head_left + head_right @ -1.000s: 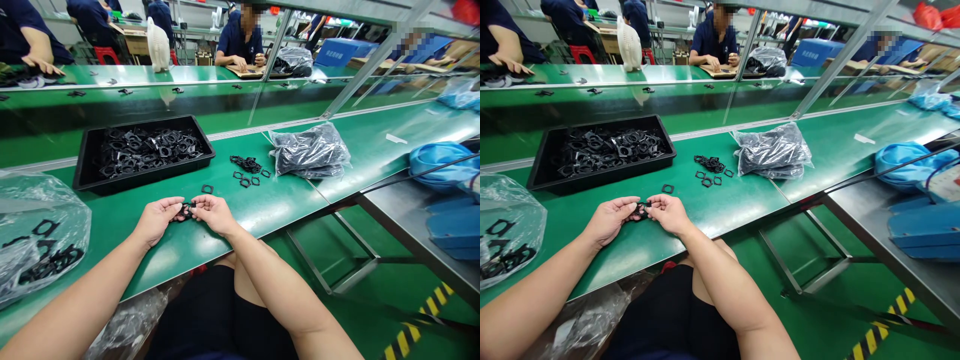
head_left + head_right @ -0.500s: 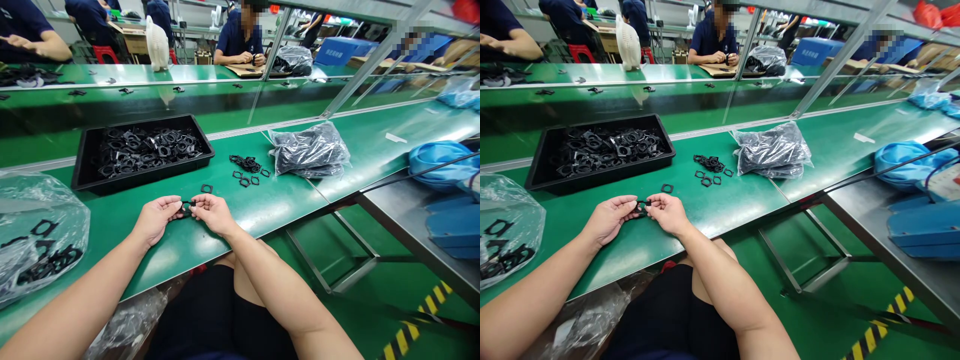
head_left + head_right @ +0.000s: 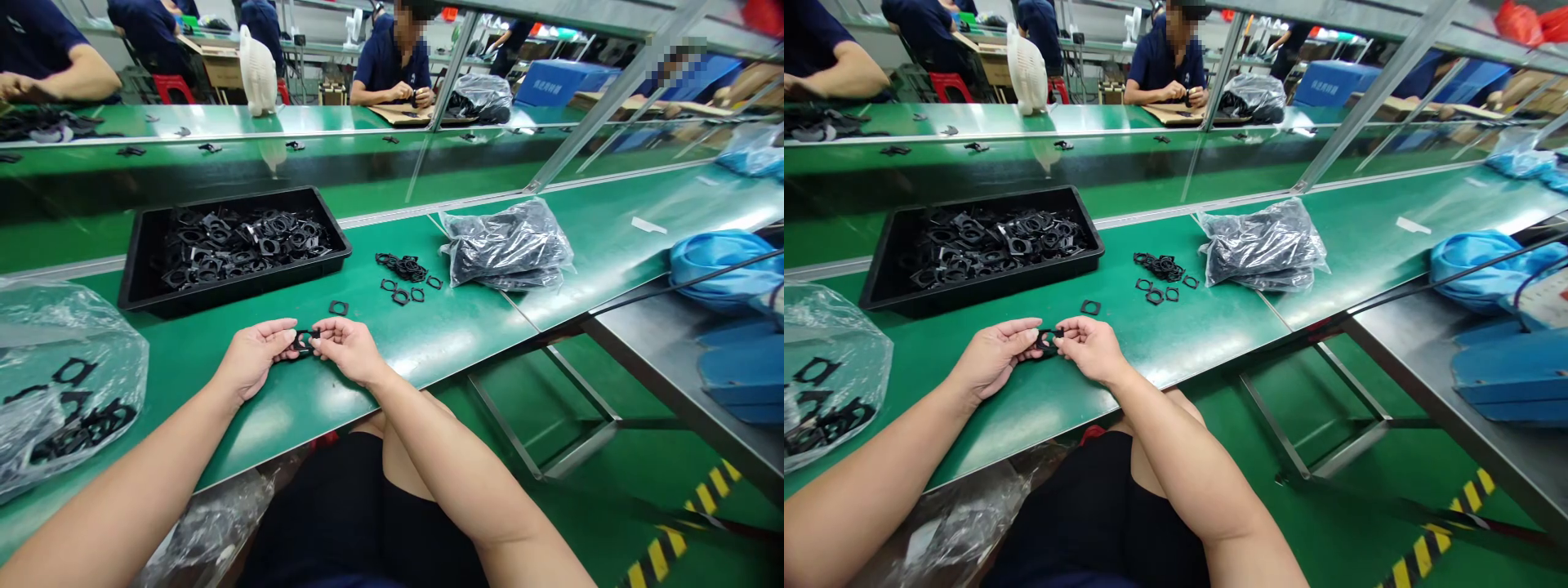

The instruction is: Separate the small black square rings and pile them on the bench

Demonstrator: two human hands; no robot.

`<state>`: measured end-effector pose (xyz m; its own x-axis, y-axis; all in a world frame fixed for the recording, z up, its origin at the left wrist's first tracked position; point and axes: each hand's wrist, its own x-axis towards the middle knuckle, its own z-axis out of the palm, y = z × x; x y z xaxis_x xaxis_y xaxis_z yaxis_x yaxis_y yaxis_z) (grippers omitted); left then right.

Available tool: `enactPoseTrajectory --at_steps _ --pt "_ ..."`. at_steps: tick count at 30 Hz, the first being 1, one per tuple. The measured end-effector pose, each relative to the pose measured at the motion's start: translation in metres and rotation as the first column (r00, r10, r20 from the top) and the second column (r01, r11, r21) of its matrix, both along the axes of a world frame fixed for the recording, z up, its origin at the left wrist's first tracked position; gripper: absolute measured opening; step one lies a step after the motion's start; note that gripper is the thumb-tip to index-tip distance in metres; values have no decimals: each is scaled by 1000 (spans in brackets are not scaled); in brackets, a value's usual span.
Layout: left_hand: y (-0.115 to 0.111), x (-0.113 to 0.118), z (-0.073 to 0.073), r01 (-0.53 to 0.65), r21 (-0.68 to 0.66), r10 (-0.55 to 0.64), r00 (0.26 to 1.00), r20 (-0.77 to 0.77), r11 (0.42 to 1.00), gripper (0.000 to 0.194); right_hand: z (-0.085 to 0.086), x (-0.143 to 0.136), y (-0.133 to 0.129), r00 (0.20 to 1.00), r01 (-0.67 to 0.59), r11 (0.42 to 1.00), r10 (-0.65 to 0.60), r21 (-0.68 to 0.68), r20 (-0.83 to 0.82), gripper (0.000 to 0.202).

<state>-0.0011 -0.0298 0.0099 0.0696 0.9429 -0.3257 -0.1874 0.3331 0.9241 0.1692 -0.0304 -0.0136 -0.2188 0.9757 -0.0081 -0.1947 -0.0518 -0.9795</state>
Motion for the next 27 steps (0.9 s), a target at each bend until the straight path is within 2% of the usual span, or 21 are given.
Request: enactPoseTrajectory --at_steps 9,16,24,27 --pt "-1 -2 3 56 25 -56 998 -32 998 50 -1 0 0 1000 -2 1000 2 -3 -2 28" --pt "-1 2 2 12 42 -14 999 43 999 44 0 -1 0 999 0 999 -2 -32 -41 30" --pt "-3 2 5 55 30 -57 995 79 998 44 6 2 -1 992 -43 997 36 -62 -118 37" --pt "-3 2 4 120 0 -119 989 90 993 43 9 5 -1 984 -44 998 36 -45 -175 38"
